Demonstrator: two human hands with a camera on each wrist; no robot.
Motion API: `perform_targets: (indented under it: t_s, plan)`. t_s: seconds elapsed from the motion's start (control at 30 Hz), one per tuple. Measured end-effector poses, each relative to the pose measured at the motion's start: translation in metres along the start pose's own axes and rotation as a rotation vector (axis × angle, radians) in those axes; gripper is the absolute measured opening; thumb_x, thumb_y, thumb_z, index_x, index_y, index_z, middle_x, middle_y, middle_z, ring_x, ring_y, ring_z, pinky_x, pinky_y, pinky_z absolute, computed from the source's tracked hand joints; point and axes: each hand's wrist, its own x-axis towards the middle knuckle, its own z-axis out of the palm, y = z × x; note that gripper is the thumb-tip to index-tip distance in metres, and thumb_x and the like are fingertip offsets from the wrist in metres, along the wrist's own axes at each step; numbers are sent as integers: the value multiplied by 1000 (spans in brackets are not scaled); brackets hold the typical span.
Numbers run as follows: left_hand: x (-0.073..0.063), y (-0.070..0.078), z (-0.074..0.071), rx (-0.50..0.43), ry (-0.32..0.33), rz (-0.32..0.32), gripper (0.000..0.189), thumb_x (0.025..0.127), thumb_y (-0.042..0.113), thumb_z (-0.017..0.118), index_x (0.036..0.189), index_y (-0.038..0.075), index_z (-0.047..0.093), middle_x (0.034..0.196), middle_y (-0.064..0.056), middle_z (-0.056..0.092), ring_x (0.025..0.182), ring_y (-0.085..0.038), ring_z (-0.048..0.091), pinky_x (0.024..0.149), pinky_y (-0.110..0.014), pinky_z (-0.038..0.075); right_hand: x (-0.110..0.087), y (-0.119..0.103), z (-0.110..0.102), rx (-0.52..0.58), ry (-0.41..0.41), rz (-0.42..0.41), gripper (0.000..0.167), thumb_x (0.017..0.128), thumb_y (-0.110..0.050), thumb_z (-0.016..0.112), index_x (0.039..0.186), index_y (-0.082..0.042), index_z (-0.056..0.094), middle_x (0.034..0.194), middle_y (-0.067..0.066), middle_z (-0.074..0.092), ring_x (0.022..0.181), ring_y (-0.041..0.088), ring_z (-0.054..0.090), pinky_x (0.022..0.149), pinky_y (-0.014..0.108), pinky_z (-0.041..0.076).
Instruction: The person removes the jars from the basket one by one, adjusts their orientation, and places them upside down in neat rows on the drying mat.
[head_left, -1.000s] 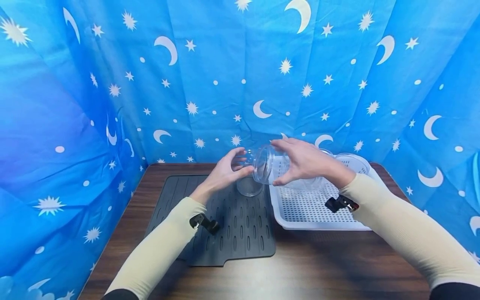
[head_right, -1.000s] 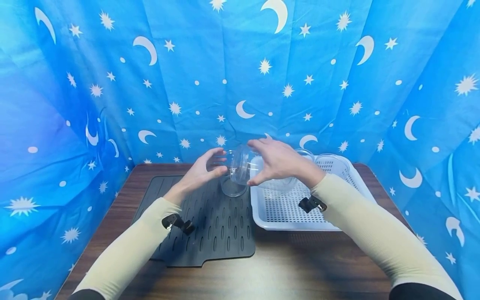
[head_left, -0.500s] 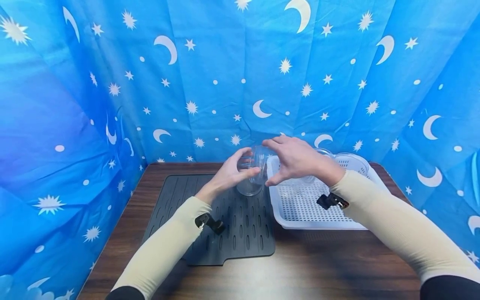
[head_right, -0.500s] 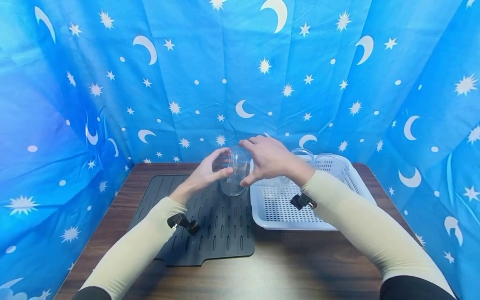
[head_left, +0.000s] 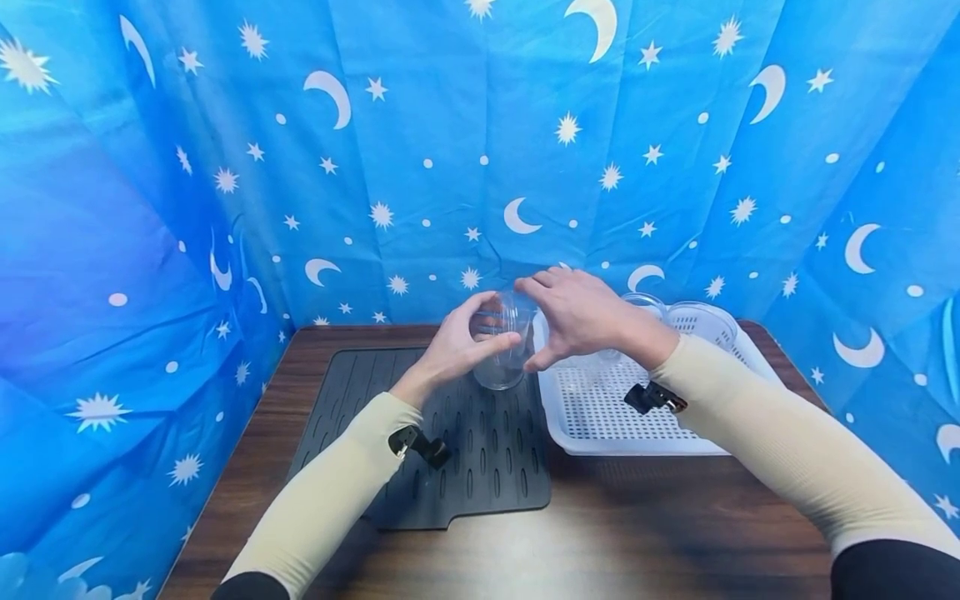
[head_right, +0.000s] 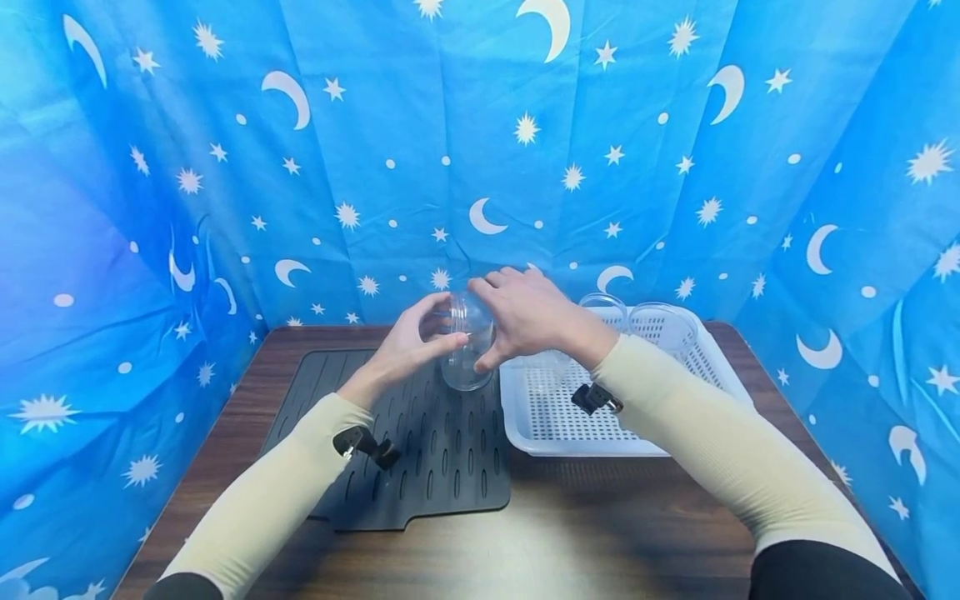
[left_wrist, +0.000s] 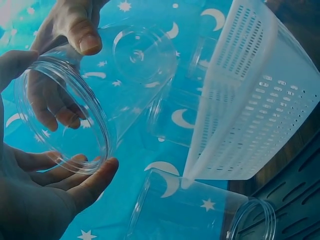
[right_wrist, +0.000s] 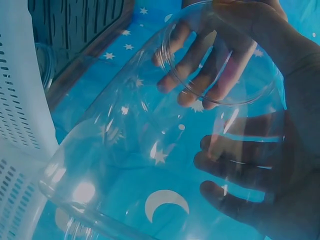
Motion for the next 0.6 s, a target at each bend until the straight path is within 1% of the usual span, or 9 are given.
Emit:
perform_targets:
  t_s: [0.07,0.17,0.27,0.33,0.4,0.47,0.6]
  plan:
    - [0,0,-1,4,-1,8,77,86,39,69,148,9,35,141,-10,50,124,-32,56,101,-47,48,1,-1,-1,-8,-6,2,110,53,-74,79,135,-5,52,126,15,62,112,33,58,91,50,50]
    - [0,-1,-2,14,-1,7,76,87,39,69,148,9,36,141,-9,50,122,-28,58,101,-44,49,1,-1,-2,-12,-16,-12,114,54,-76,77,137,-4,49,128,16,60,114,34,57,93,51,49]
    - [0,0,-3,10,5,11,75,87,38,69,148,9,36,140,-9,51,121,-26,58,100,-42,50,2,3,-7,48,-11,-22,120,56,-79,74,144,-4,42,138,19,52,124,37,51,100,54,46]
    - [0,1,-4,4,13,15,76,87,38,69,148,8,36,140,-9,51,120,-25,59,99,-43,50,3,8,-13,146,17,-11,122,58,-77,76,148,-5,36,147,19,44,132,38,44,105,56,41]
    - [-1,2,-5,-3,22,18,76,87,38,70,148,9,36,139,-9,51,118,-25,59,98,-43,51,3,16,-20,257,67,18,121,61,-70,79,152,-8,30,153,18,36,139,37,37,109,56,36]
    - [-1,2,-5,-8,27,12,77,86,39,70,148,9,36,138,-9,51,117,-25,60,97,-42,52,1,25,-26,364,132,56,116,65,-60,83,153,-10,27,155,15,34,141,35,36,111,56,34]
    - [-2,1,-6,-30,29,-5,76,86,38,71,148,10,36,138,-9,51,116,-25,60,95,-41,53,-5,42,-32,594,268,127,100,73,-35,86,153,-12,30,153,11,39,138,30,40,112,51,34]
